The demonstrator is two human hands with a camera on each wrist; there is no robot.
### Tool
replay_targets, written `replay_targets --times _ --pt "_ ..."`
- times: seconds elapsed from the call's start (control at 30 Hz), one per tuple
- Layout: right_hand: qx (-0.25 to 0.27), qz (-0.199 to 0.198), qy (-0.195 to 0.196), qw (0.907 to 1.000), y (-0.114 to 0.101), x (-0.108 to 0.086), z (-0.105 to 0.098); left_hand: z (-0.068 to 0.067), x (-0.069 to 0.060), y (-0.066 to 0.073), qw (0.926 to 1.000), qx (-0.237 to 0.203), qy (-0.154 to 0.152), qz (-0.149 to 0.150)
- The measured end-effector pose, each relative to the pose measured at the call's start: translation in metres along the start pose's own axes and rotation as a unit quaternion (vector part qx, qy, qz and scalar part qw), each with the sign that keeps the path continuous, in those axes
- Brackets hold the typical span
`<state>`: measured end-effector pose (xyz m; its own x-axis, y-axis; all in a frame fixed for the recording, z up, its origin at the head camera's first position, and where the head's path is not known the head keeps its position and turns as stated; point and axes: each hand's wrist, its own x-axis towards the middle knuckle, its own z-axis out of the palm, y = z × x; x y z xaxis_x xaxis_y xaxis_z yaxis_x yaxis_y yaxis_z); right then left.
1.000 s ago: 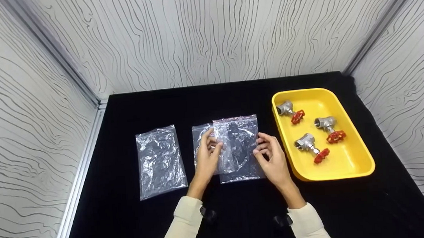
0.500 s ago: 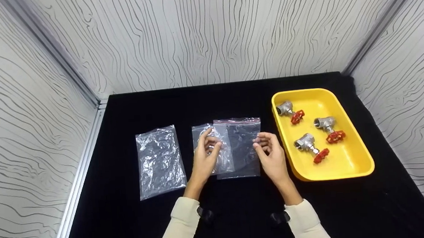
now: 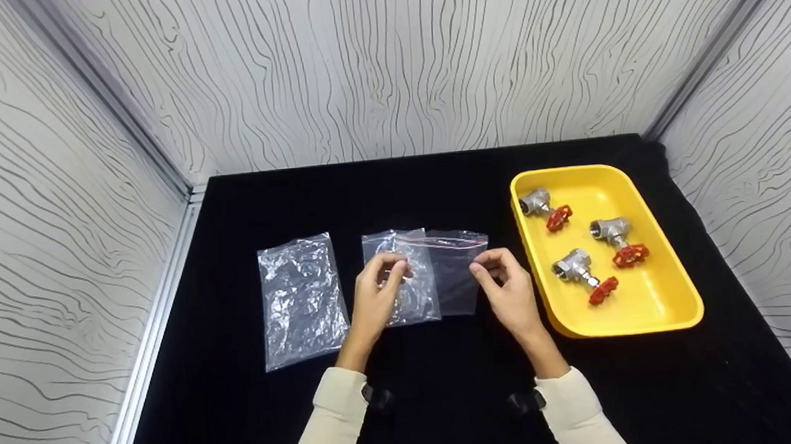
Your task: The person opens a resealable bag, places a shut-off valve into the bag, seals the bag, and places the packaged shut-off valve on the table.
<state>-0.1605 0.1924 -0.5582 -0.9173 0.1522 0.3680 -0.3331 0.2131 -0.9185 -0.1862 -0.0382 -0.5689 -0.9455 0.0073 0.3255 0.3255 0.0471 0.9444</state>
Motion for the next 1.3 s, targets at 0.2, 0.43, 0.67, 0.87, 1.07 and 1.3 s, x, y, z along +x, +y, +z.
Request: replay_targets --times 0.2,0.43,0.67,0.87,1.07,1.3 --pt "0.003 0.003 0.005 1.0000 -0.002 0.001 0.001 -0.005 -0.001 -0.002 0.9996 0.019 0.002 0.019" --pt "0.011 -0.001 -0.014 0.9998 -0.002 -0.002 0.000 -0.005 -0.003 -0.002 0.9995 0.014 0.002 0.028" --pt "0.008 0.009 -0.027 0.9996 0.002 -0.003 -0.001 -0.005 -0.004 -0.002 0.9994 -0.002 0.006 0.033" --pt "-0.008 -0.015 -0.039 0.9991 -0.006 -0.001 -0.001 -0.006 -0.003 -0.002 0.9994 -0.001 0.009 0.034" --pt "-0.004 -0.041 -0.041 0.9983 -0.007 -0.001 0.000 -0.008 0.000 0.001 0.9988 0.004 0.013 0.048" --pt "0.067 -0.052 -0.063 0.9944 -0.003 -0.008 0.004 -0.007 0.001 0.004 0.9975 0.030 0.028 0.058"
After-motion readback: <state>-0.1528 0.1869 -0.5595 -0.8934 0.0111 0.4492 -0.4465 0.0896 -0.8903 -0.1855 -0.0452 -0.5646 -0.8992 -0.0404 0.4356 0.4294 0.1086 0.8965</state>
